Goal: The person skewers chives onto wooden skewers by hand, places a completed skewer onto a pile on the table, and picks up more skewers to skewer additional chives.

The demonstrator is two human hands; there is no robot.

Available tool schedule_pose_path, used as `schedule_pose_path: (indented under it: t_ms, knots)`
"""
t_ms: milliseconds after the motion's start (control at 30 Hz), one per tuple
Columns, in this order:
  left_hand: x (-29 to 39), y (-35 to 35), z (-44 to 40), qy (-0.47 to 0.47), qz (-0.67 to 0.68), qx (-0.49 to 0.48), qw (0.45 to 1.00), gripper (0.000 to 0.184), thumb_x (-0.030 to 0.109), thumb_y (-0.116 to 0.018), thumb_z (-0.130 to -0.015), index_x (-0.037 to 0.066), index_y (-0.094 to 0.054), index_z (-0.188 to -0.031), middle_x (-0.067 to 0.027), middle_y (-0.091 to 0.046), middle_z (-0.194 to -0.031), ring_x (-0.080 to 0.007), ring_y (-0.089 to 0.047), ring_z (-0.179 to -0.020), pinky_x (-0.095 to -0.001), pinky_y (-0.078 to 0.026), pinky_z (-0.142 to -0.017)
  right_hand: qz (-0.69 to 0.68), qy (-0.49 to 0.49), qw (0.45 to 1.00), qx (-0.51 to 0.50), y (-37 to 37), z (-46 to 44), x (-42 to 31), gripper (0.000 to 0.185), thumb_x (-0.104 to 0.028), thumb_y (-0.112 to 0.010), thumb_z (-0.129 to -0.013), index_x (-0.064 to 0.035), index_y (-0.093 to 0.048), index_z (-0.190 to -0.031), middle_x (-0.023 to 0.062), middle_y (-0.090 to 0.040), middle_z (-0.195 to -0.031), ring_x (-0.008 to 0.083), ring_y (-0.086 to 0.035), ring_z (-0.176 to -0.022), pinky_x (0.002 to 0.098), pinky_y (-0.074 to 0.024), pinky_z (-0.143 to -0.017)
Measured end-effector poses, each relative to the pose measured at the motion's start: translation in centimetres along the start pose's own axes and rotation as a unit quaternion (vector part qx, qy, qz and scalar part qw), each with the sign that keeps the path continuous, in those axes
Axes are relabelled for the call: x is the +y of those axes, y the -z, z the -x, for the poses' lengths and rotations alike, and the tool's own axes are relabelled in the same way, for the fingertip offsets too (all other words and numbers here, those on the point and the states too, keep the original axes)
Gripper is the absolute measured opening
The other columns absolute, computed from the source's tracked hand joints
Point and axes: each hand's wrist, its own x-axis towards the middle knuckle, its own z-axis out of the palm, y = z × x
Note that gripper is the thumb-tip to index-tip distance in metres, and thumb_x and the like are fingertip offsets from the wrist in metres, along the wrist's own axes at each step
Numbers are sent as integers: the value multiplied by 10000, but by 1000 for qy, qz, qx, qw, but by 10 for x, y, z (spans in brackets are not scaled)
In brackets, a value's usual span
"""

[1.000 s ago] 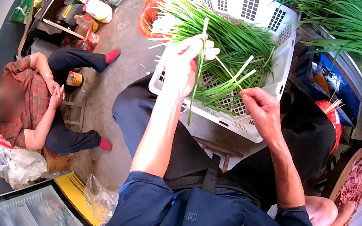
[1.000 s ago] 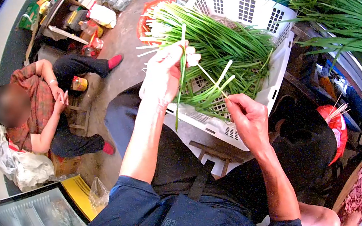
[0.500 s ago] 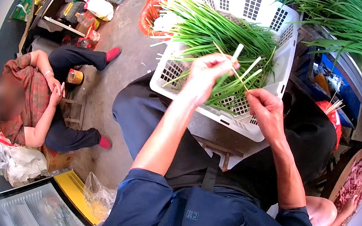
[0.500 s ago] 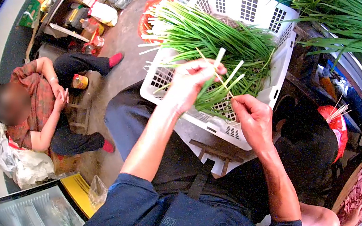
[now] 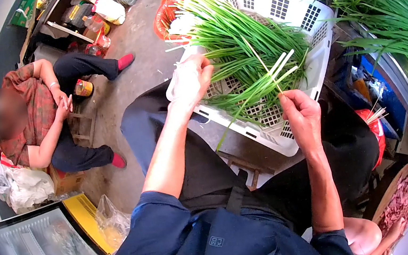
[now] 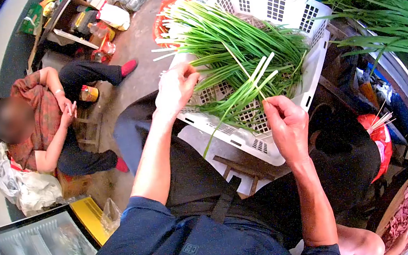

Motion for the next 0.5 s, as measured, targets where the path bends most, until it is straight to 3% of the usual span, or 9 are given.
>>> schedule_pose_path:
  t_ms: [33,67,133,233,433,467,500]
  knots:
    - [-2,2,3,0,-60,-20,998,182,186,-638,-800,7,-643,-830,-180,-658,-824,-345,-648,-799,-413,-504,-749,-1,-1,1000,0,0,1,0,109,-94,-640,-896,8,-679,-900,-3,-573,-614,50,-500,-563,232,-413,-518]
    - [-2,0,6,0,-61,-21,998,182,186,-638,-800,7,-643,-830,-180,-658,-824,-345,-648,-799,-413,-504,-749,-3,-3,1000,-2,-1,1,0,111,-97,-641,-896,7,-679,-898,-4,-572,-613,47,-495,-565,232,-409,-518]
    - [0,-2,9,40,-217,-189,957,152,160,-627,-782,10,-611,-802,-197,-648,-804,-394,-635,-818,-455,-497,-735,-4,-6,1000,-5,-2,2,-2,112,-100,-643,-896,6,-680,-895,-5,-572,-612,45,-490,-567,231,-405,-517]
    - [-14,-13,16,-21,-224,-150,963,132,143,-616,-766,26,-605,-826,-206,-632,-762,-403,-636,-821,-479,-489,-731,5,-2,1000,-19,0,4,-5,110,-97,-643,-894,7,-680,-894,-9,-572,-614,43,-487,-573,230,-401,-518]
    - [-10,-11,7,-28,-189,-163,968,161,58,-557,-729,16,-585,-882,-239,-624,-773,-429,-627,-817,-501,-477,-706,0,0,1000,-24,-1,3,-5,130,-112,-640,-897,12,-677,-907,-5,-565,-606,46,-481,-576,236,-402,-521]
    - [-11,-10,8,-43,-157,-123,979,183,55,-577,-732,15,-595,-910,-196,-638,-747,-344,-657,-733,-439,-491,-654,13,3,1000,-27,1,3,-6,133,-116,-640,-898,12,-677,-909,-4,-564,-607,47,-480,-578,237,-403,-523]
    - [-13,-9,7,-44,-156,-126,979,183,55,-577,-732,15,-595,-910,-196,-638,-747,-344,-657,-733,-439,-491,-654,26,6,999,-33,1,4,-8,137,-120,-640,-898,11,-677,-912,-2,-564,-607,47,-479,-579,238,-404,-524]
